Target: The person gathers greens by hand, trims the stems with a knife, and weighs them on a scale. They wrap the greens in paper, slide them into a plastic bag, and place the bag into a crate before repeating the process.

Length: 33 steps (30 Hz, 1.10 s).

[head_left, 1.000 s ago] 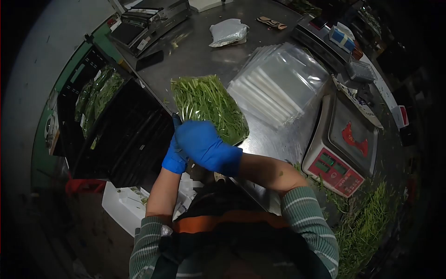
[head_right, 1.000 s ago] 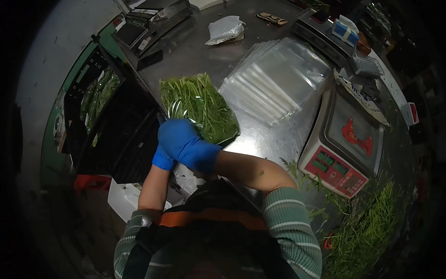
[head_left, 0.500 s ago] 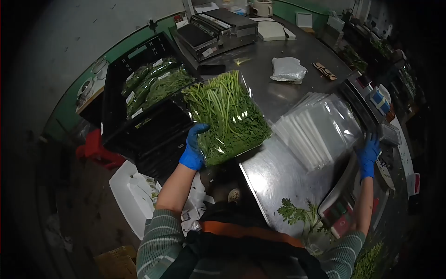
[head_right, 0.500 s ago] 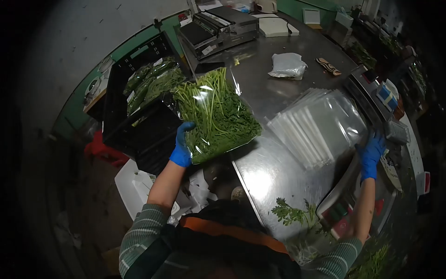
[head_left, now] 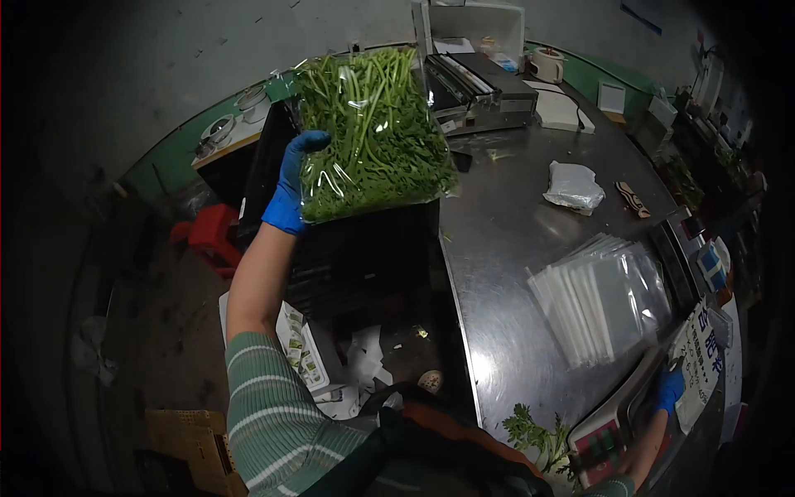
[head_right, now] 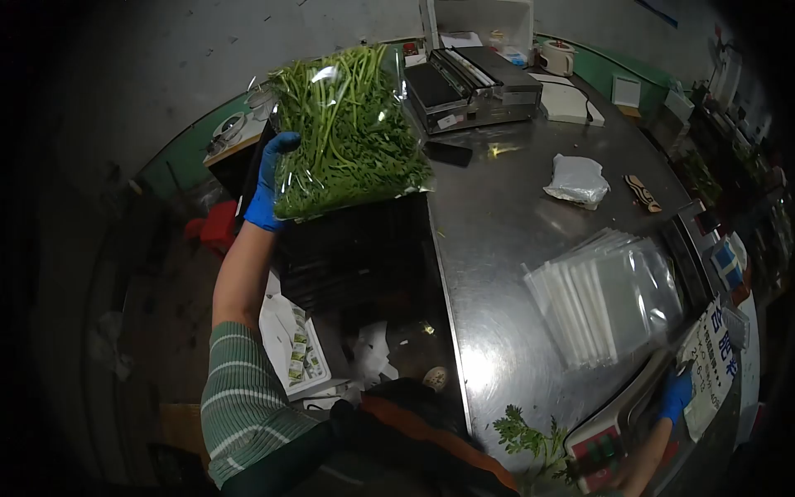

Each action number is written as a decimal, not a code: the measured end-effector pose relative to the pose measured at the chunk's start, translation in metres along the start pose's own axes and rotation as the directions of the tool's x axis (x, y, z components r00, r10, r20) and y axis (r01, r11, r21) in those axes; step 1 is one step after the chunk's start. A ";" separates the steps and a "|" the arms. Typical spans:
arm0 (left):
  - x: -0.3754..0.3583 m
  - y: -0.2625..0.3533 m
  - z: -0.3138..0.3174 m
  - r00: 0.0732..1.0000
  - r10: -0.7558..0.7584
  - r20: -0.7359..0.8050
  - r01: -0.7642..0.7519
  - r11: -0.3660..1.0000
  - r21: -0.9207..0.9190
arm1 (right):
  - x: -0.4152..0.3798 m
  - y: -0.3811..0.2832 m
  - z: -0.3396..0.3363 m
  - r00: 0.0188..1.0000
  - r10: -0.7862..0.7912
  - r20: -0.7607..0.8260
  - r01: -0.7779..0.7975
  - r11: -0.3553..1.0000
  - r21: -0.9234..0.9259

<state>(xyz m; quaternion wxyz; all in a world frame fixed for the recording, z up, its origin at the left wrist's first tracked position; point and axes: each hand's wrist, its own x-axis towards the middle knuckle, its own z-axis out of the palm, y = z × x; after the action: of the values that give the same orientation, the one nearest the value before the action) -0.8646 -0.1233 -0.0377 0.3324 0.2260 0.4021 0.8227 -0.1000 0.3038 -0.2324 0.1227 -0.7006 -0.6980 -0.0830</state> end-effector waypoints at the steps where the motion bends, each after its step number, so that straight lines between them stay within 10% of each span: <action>1: -0.031 0.034 0.049 0.992 -0.124 0.036 0.128 0.982 -0.135 | -0.001 -0.002 -0.003 1.000 -0.004 0.027 0.005 0.998 -0.058; 6: 0.007 0.091 -0.127 0.950 0.010 -0.311 0.139 0.880 0.454 | 0.008 -0.003 0.004 0.995 -0.064 0.081 0.076 0.985 -0.155; 8: 0.001 0.080 -0.176 0.940 0.099 -0.328 0.327 0.022 0.945 | 0.017 0.004 0.018 0.990 -0.123 0.073 0.135 0.973 -0.186; 9: -0.004 0.079 -0.197 0.949 0.134 -0.286 0.315 -0.483 0.817 | 0.022 0.008 0.025 0.988 -0.139 0.073 0.152 0.966 -0.208; 10: -0.003 0.086 -0.219 0.910 0.043 -0.412 0.412 0.024 0.911 | 0.017 -0.004 0.016 0.993 -0.111 0.048 0.118 0.981 -0.157; 15: -0.001 0.023 -0.018 0.989 0.145 -0.035 -0.027 0.402 0.915 | -0.012 -0.020 -0.026 0.995 0.068 -0.068 -0.068 0.998 -0.006; 17: 0.024 0.007 0.012 0.938 0.022 0.346 -0.344 -0.051 0.937 | -0.043 -0.030 -0.056 0.949 0.080 -0.305 -0.052 0.994 0.100; 22: 0.019 -0.093 0.175 0.575 -0.222 0.788 -0.818 -0.134 0.559 | -0.135 -0.029 -0.120 0.979 0.201 -0.014 -0.195 0.963 0.185; 33: -0.116 -0.275 0.368 -0.325 -0.267 0.907 -0.849 0.505 -0.156 | -0.271 0.059 -0.157 0.966 0.207 -0.157 -0.145 0.930 0.337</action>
<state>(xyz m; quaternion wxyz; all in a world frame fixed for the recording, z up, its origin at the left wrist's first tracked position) -0.4498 0.1060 -0.0618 0.0931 0.9696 0.1649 0.1553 -0.0351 -0.0007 -0.1632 0.3087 -0.7198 -0.6213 -0.0227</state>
